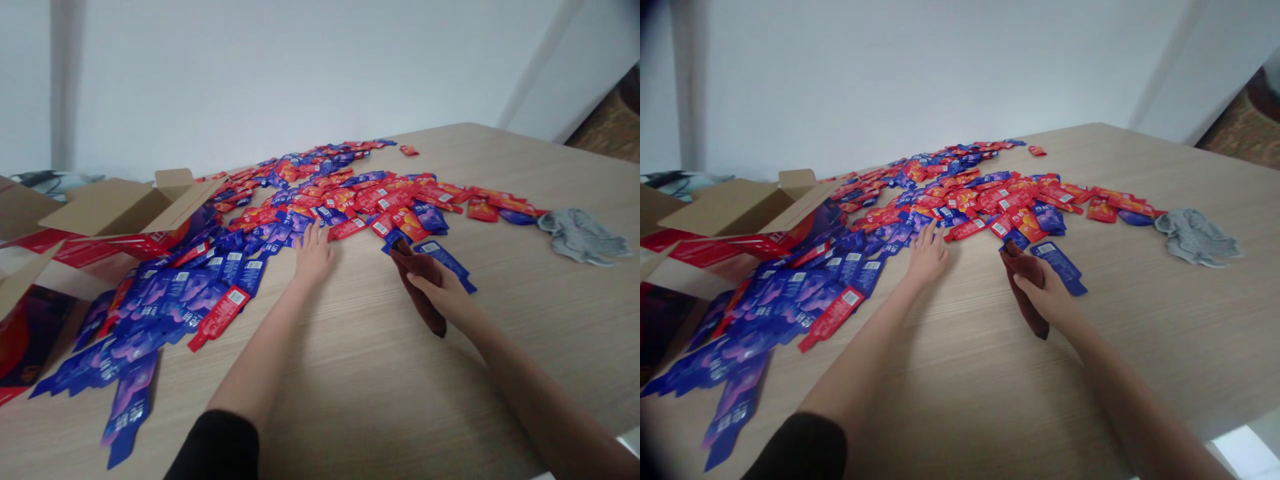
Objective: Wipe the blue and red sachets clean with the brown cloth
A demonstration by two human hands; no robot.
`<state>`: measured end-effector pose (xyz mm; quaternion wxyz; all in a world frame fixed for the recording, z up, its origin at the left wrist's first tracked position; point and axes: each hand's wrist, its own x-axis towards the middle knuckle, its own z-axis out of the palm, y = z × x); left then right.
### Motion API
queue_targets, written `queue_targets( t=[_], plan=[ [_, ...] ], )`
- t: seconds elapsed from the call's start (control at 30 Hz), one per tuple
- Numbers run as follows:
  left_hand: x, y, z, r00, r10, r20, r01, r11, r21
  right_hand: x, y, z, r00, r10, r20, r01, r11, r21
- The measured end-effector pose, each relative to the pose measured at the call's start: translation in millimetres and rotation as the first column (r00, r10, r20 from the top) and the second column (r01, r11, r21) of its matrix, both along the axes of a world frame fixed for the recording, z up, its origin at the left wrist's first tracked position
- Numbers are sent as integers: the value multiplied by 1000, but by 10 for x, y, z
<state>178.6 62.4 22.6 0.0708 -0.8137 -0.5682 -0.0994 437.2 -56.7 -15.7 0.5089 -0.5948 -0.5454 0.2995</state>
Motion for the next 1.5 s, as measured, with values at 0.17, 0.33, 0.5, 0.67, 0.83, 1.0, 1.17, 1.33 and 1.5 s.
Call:
queue_targets(
  t=[0.17, 0.33, 0.5, 0.67, 0.83, 1.0, 1.17, 1.33, 1.5],
  plan=[
    [407, 140, -167, 993, -117, 11, 117, 980, -163, -30, -51, 151, 999, -24, -26, 24, 1000, 6],
    [94, -785, -285, 974, -225, 22, 223, 944, -243, 9, -246, 295, 998, -62, 3, 62, 997, -51],
    [-382, -1763, -246, 954, -294, 60, 299, 919, -258, -135, -428, 304, 983, 156, 94, -150, 987, -65],
    [-553, -2016, -262, 960, -265, 87, 278, 932, -233, -699, -442, 439, 910, 248, 331, -271, 962, 24],
    [-543, -2058, -323, 970, -228, 90, 243, 945, -220, -1388, -438, 458, 645, 241, 725, -331, 943, -19],
    [-553, -2074, -309, 974, -208, 93, 225, 945, -238, -1411, -493, 202, 446, 187, 875, -240, 967, -84],
    [-551, -2049, -256, 974, -205, 97, 223, 941, -254, -850, -472, 73, 487, 64, 871, -16, 998, -65],
    [-545, -2074, -269, 972, -204, 119, 227, 947, -227, -894, -440, 297, 592, -16, 806, -3, 1000, 22],
    [-540, -2100, -299, 978, -188, 88, 204, 949, -239, -1562, -520, 410, 536, 195, 822, -328, 945, -10]
  ],
)
